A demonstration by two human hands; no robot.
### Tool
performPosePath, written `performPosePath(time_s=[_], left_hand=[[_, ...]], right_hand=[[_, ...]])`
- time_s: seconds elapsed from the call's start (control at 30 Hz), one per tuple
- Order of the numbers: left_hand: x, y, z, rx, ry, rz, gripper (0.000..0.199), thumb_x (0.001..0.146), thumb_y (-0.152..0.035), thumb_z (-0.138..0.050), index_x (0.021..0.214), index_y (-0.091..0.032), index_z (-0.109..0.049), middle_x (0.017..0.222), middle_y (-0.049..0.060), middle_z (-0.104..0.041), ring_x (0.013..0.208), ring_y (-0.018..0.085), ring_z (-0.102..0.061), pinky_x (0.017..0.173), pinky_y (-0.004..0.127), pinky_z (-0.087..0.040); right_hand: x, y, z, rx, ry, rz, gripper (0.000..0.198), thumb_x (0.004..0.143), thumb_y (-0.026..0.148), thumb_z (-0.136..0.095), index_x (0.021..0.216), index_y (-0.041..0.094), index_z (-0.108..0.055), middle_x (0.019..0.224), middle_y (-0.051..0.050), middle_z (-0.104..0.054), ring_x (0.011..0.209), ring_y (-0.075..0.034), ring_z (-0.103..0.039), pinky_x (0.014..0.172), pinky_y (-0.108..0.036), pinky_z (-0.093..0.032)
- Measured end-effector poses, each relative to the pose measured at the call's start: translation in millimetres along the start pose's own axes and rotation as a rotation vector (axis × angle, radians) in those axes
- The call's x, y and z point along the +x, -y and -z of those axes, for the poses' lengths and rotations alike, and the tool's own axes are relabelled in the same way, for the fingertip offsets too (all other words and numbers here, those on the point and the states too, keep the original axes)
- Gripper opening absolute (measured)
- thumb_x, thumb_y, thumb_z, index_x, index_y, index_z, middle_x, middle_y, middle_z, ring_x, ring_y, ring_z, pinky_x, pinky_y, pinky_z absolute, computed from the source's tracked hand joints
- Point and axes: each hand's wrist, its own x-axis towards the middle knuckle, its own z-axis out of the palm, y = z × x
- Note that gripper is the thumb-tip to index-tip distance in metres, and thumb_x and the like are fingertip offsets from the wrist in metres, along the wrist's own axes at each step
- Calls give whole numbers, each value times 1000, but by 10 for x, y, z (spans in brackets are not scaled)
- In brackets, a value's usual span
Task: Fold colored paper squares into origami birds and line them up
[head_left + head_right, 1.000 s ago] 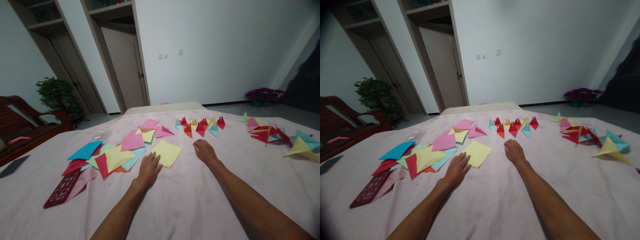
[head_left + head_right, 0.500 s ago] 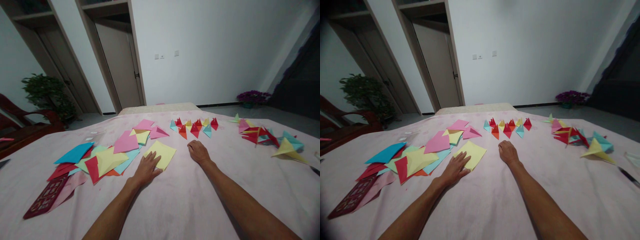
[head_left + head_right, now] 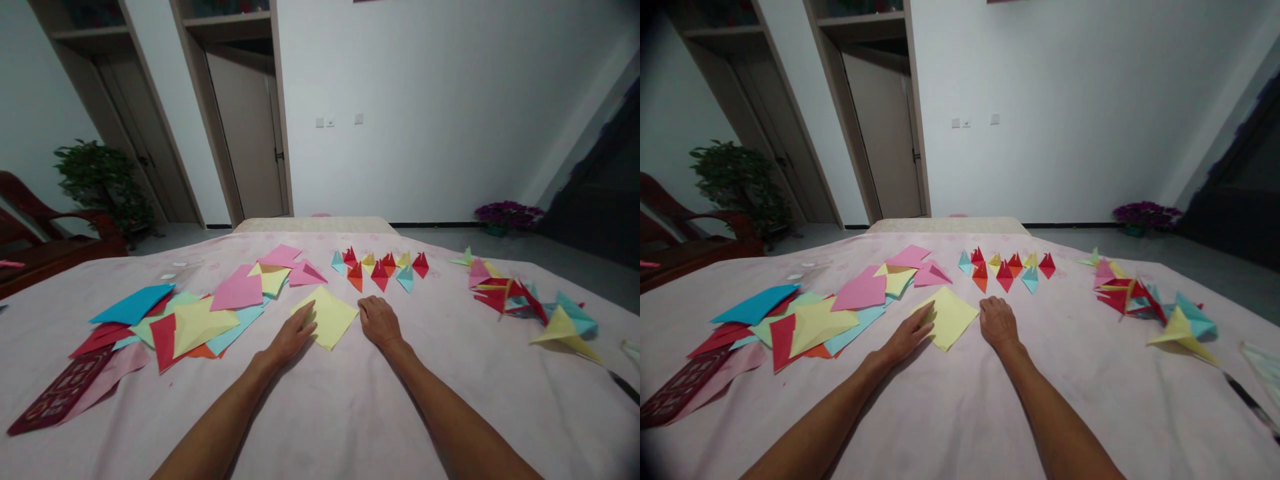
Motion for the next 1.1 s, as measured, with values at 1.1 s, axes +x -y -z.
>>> performPosePath(time_s=[1.1], left_hand=[[447,219,-151,248,-180,26,24,82,-12,-63,97,-27,-75,118,4,-70,121,24,-58,107,48,-42]], right_hand=[[167,-301,-33,514,156,283,37,83,6,-51,108,26,-69,111,-7,-67,103,-23,-58,88,-42,-45]])
